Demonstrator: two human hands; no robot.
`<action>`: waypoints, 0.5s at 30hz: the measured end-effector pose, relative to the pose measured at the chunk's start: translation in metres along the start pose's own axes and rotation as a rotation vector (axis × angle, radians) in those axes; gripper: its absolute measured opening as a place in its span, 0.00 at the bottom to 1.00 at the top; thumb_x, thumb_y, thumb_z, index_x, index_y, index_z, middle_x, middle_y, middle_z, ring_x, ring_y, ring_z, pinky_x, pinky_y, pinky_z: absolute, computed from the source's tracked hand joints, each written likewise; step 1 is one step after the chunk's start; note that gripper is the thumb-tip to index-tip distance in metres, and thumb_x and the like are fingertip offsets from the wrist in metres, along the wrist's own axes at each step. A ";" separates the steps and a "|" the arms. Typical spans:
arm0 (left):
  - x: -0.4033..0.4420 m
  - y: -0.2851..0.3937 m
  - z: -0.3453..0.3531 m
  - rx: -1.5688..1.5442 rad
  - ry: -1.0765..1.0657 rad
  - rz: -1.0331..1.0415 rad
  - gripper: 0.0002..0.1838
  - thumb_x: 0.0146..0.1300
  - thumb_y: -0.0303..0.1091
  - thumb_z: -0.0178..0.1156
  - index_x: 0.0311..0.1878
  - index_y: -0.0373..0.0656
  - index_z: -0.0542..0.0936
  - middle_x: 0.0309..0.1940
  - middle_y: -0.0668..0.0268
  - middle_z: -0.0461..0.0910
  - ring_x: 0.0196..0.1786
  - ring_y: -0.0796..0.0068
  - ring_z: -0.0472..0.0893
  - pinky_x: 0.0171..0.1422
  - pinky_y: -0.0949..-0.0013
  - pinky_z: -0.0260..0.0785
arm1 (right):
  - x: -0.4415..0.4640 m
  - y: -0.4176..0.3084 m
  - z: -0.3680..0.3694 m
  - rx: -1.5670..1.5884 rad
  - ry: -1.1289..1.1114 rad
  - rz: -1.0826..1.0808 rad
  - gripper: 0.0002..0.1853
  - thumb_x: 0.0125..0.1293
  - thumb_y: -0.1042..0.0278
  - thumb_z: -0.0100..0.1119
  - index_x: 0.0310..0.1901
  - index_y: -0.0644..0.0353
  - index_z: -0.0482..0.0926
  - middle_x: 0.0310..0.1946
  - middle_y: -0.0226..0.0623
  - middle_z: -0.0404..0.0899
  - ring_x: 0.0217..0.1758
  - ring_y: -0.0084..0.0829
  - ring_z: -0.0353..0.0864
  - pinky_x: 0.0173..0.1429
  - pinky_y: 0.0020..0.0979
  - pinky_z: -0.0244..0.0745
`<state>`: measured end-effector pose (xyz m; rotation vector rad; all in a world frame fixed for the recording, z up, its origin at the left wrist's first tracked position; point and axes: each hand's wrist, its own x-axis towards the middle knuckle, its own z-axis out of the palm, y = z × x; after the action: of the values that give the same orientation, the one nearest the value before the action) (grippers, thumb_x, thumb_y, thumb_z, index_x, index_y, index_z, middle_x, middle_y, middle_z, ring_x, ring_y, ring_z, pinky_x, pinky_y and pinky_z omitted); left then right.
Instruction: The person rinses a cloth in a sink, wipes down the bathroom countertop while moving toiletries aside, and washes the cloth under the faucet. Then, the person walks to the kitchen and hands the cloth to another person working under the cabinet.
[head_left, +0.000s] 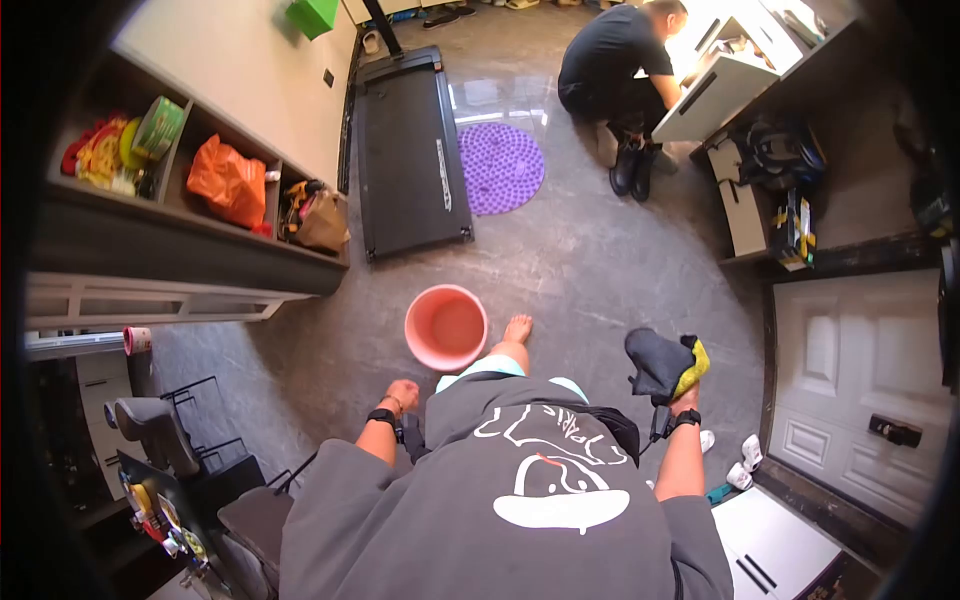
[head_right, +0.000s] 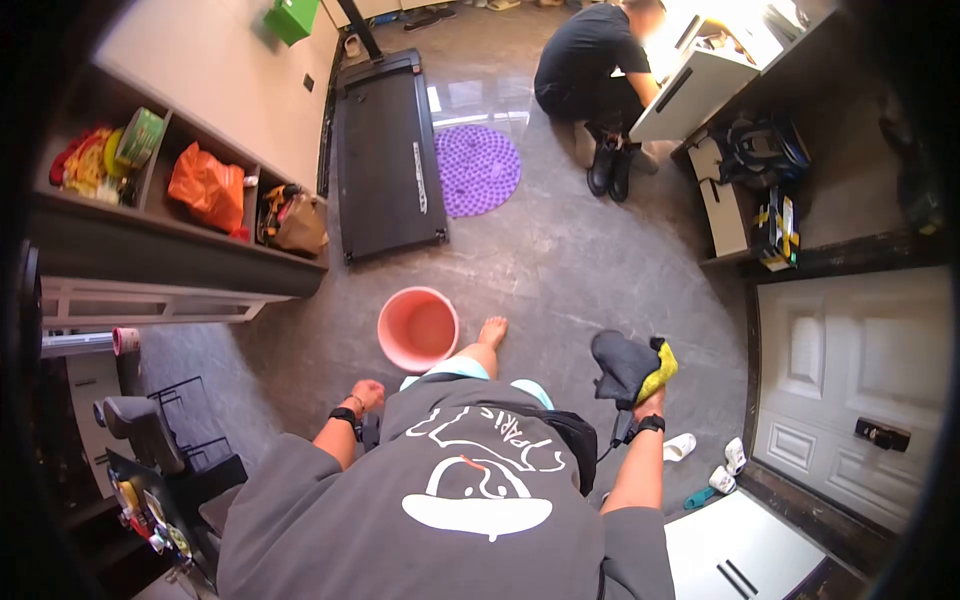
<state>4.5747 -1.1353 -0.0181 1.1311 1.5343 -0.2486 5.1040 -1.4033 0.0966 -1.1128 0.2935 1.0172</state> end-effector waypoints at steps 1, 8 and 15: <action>0.010 0.028 -0.010 -0.013 0.068 0.117 0.06 0.50 0.25 0.50 0.32 0.36 0.74 0.23 0.64 0.75 0.26 0.73 0.76 0.31 0.73 0.71 | 0.005 -0.016 0.020 0.026 0.041 -0.023 0.28 0.55 0.40 0.42 0.48 0.55 0.67 0.45 0.34 0.71 0.46 0.35 0.71 0.50 0.38 0.67; 0.049 0.228 -0.047 -0.155 0.042 0.454 0.09 0.54 0.26 0.47 0.38 0.34 0.72 0.29 0.63 0.76 0.29 0.77 0.76 0.37 0.75 0.70 | 0.091 -0.071 0.046 0.083 0.206 -0.028 0.26 0.53 0.38 0.43 0.41 0.54 0.71 0.39 0.33 0.75 0.40 0.35 0.75 0.43 0.38 0.72; 0.089 0.280 -0.040 0.078 0.086 0.368 0.10 0.51 0.29 0.49 0.35 0.36 0.74 0.25 0.65 0.76 0.25 0.78 0.75 0.32 0.75 0.69 | 0.242 -0.126 0.101 -0.060 0.141 0.016 0.29 0.53 0.35 0.41 0.43 0.54 0.71 0.41 0.32 0.74 0.45 0.34 0.72 0.50 0.39 0.67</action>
<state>4.7705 -0.9190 0.0350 1.4771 1.3682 -0.0097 5.3078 -1.1987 0.0598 -1.2411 0.3877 0.9685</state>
